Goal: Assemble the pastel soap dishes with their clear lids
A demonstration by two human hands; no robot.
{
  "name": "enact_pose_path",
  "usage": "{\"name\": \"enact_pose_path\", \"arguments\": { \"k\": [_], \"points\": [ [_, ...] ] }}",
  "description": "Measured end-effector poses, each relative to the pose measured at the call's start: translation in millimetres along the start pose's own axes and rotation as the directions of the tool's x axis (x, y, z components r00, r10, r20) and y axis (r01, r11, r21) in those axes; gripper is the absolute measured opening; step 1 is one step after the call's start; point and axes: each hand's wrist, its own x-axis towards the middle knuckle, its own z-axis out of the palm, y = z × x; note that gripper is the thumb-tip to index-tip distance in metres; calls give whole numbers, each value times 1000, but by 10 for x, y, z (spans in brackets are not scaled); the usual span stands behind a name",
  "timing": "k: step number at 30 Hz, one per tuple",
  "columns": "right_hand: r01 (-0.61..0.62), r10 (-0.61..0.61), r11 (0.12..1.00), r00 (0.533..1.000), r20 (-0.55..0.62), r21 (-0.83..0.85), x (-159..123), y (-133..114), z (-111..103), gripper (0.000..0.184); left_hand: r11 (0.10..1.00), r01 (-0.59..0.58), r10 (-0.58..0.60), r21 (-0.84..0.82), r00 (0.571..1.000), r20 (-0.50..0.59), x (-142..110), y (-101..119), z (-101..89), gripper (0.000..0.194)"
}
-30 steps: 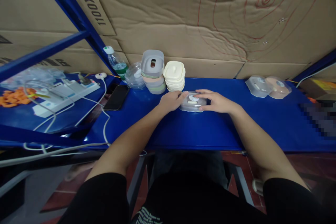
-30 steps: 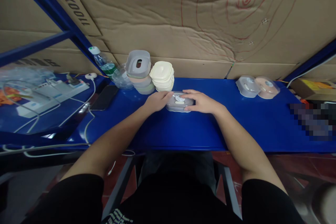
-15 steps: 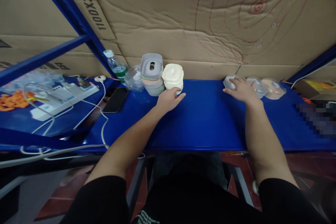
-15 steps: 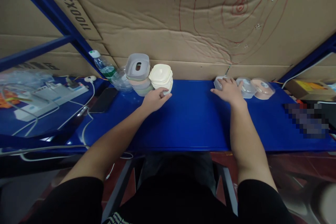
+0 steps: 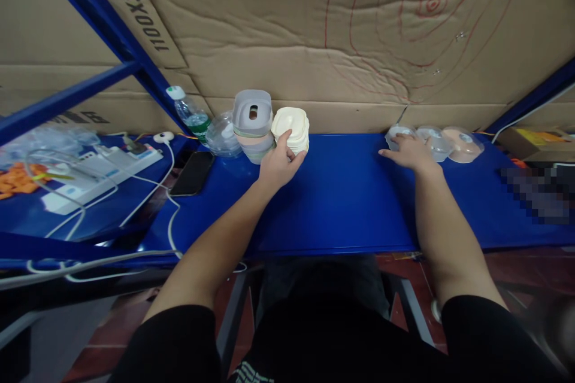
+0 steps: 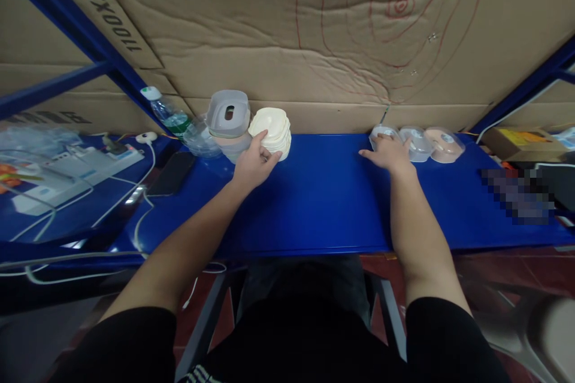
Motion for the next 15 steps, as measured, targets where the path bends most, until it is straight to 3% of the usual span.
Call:
{"name": "enact_pose_path", "arguments": {
  "k": [6,15],
  "points": [
    [13,-14,1000,1000,-18,-28,-3,-62,28,70,1000,8,-8,6,1000,8,35,-65,-6,53],
    [208,-205,971,978,-37,120,-44,-356,104,73,1000,14,-14,8,999,-30,75,-136,-1,17]
  ]
}}
